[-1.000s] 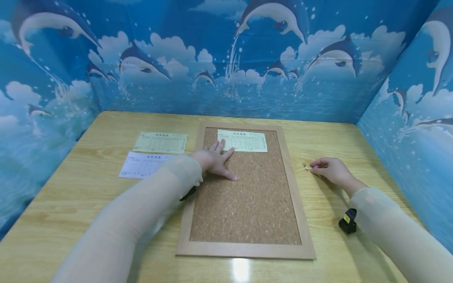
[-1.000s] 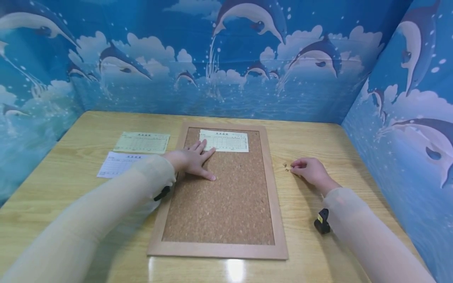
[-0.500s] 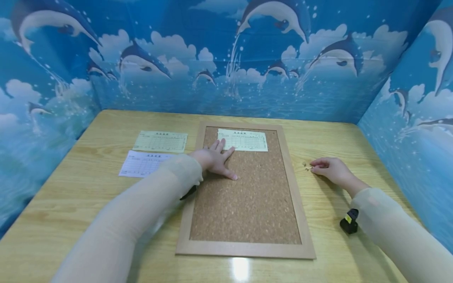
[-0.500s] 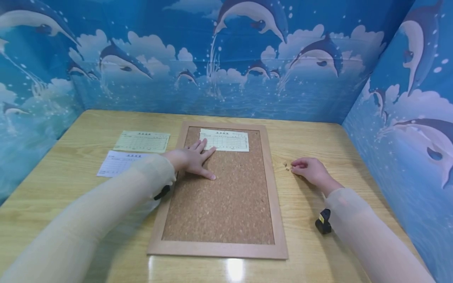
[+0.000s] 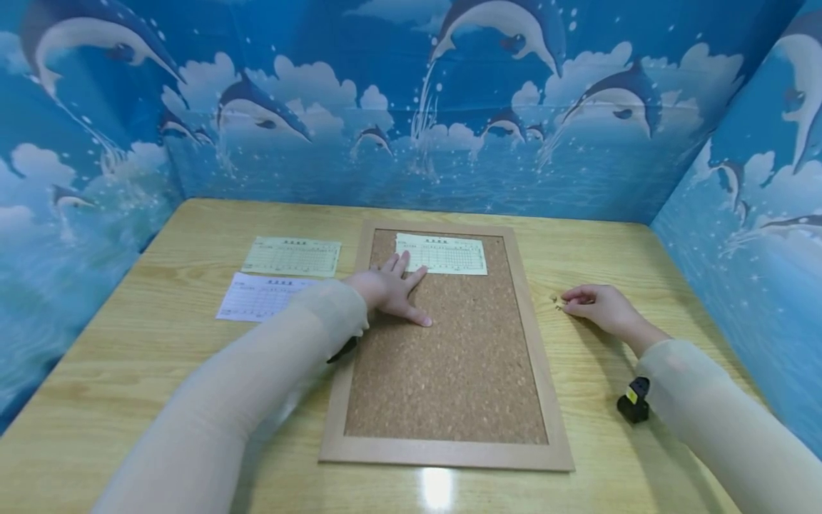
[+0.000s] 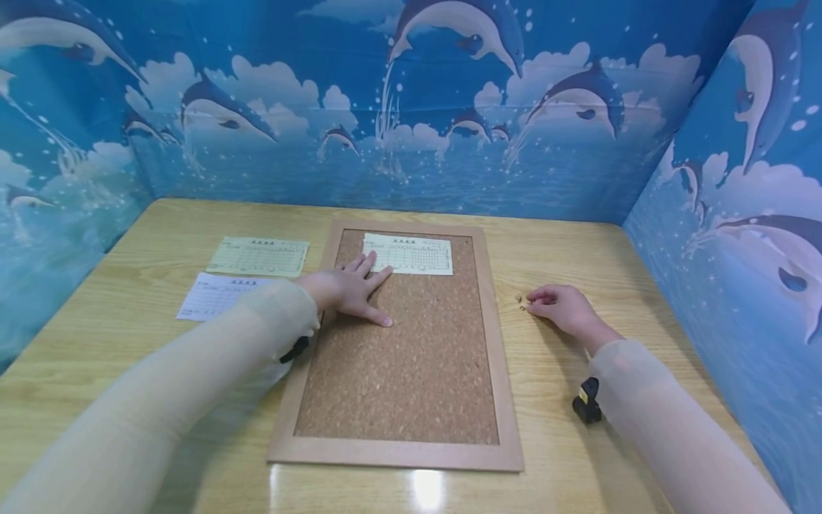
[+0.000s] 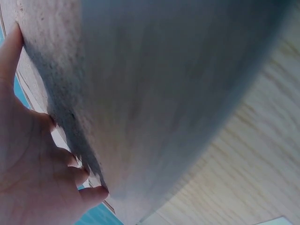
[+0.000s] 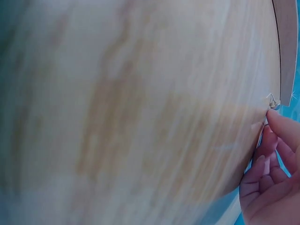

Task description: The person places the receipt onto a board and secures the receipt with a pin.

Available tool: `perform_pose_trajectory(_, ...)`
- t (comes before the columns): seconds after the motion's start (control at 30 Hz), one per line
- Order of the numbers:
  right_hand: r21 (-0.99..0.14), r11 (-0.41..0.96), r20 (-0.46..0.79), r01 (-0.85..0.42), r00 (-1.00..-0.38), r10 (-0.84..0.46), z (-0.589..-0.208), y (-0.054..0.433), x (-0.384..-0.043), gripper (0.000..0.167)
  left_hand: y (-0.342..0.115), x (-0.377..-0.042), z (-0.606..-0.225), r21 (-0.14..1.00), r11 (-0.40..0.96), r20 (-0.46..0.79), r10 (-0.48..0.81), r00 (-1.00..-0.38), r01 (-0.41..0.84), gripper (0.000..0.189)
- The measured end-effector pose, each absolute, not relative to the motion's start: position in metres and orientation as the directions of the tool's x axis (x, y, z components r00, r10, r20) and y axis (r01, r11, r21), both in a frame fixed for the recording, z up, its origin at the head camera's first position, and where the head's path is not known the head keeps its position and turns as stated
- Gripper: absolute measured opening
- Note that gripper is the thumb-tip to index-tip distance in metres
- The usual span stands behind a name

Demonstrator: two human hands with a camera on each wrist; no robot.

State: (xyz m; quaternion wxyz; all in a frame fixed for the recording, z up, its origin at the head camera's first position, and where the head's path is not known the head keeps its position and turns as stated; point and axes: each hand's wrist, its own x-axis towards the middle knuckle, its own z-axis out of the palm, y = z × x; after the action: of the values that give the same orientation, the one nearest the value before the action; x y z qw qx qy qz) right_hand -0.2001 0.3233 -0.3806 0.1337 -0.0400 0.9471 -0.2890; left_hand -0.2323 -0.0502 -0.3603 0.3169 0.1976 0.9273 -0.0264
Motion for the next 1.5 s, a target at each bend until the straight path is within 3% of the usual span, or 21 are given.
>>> perform_pose_trajectory(0.83,-0.52,0.852,-0.215,0.052,-0.974,-0.072,-0.384,0.322,-0.199,0.039,-0.049,-0.241,-0.371,0.062,0.922,-0.605,0.339,-0.721,0.382,0.112)
perform_pose_trajectory(1.5,-0.594,0.804,-0.149,0.022,-0.985,-0.083,-0.373,0.314,-0.202,0.049,-0.05,-0.243,-0.375,0.076,0.924,-0.605,0.341,-0.719,0.374,0.115)
